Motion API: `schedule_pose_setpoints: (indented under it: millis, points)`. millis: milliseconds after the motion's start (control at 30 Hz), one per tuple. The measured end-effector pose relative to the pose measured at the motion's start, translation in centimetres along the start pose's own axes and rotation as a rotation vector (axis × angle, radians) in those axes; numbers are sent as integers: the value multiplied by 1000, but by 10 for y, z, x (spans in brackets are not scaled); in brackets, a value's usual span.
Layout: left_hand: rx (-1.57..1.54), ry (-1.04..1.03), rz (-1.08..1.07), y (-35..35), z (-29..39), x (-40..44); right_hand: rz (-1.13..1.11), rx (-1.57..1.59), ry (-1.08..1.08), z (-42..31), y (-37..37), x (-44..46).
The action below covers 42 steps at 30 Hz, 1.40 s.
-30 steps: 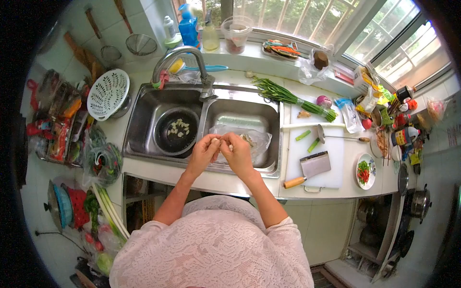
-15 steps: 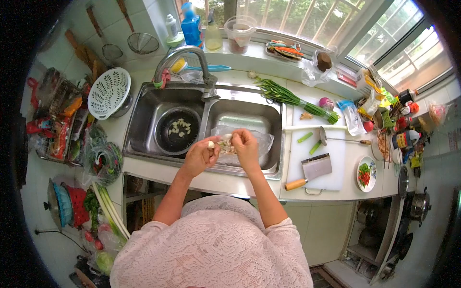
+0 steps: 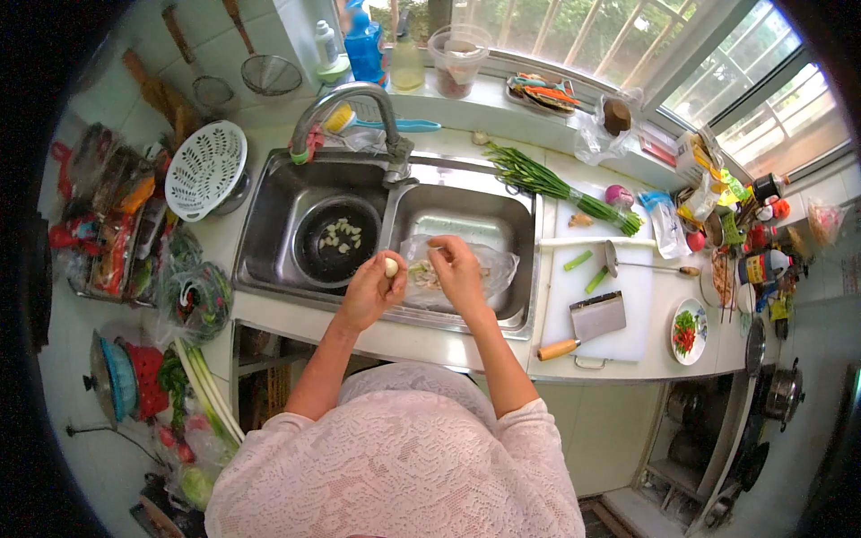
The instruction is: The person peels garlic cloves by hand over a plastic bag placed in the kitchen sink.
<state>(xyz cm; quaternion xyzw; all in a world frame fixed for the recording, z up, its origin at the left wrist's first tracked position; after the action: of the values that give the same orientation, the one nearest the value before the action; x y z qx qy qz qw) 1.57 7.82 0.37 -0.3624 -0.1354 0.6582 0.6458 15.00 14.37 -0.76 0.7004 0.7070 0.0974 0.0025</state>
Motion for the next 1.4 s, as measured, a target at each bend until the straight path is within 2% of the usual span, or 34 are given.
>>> schedule_pose_setpoints:
  millis: [133, 200, 233, 400, 633, 700, 733, 800, 833, 900, 1033, 1100, 1400]
  points:
    - [158, -96, -36, -4, 5, 3, -120, 142, -21, -40, -5, -7]
    - [199, -126, -54, -9, 8, 3, -140, 239, 124, -60, -5, -10]
    - [185, -125, -38, -10, 7, 4, -136, 238, 125, -66, -3, -11]
    - [214, -125, 16, -17, 8, 3, -82, 94, 354, -89, 1, -18]
    - [211, -126, -48, -28, 7, -1, -45, 118, 342, -81, 9, -18]
    - [215, -133, -64, -29, 7, -2, 17, 193, 194, -67, 17, -14]
    - [206, -132, -84, -30, 7, -3, 17, 194, 193, -61, 21, -12]
    - [197, -132, -104, -31, 7, -5, 48, -43, 248, -55, 28, -7]
    - [211, -123, -105, -30, 7, -6, 48, -42, 248, -56, 27, -6]
    - [224, -117, -104, -31, 8, -8, 226, -126, 368, -69, 35, -7]
    - [259, -91, -27, -31, 7, -11, 180, 39, 299, -84, 31, -17]
    - [258, -96, 3, -29, 4, -11, 29, 23, 386, -97, 21, -24]
    - [294, -126, 38, -29, 7, -14, 44, -56, 486, -110, 18, -35]
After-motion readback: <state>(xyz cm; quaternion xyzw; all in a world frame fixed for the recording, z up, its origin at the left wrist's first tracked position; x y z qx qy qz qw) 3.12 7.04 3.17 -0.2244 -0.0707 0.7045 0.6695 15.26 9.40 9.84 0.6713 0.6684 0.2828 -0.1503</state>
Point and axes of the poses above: each hand's wrist, its own x-axis towards the middle knuckle, its own y-axis out of the back of the hand, z = x × y, the point moved 7 cm from there along x, towards the middle knuckle, and after that the axes turned 11 degrees about z, right-handed, at the moved point
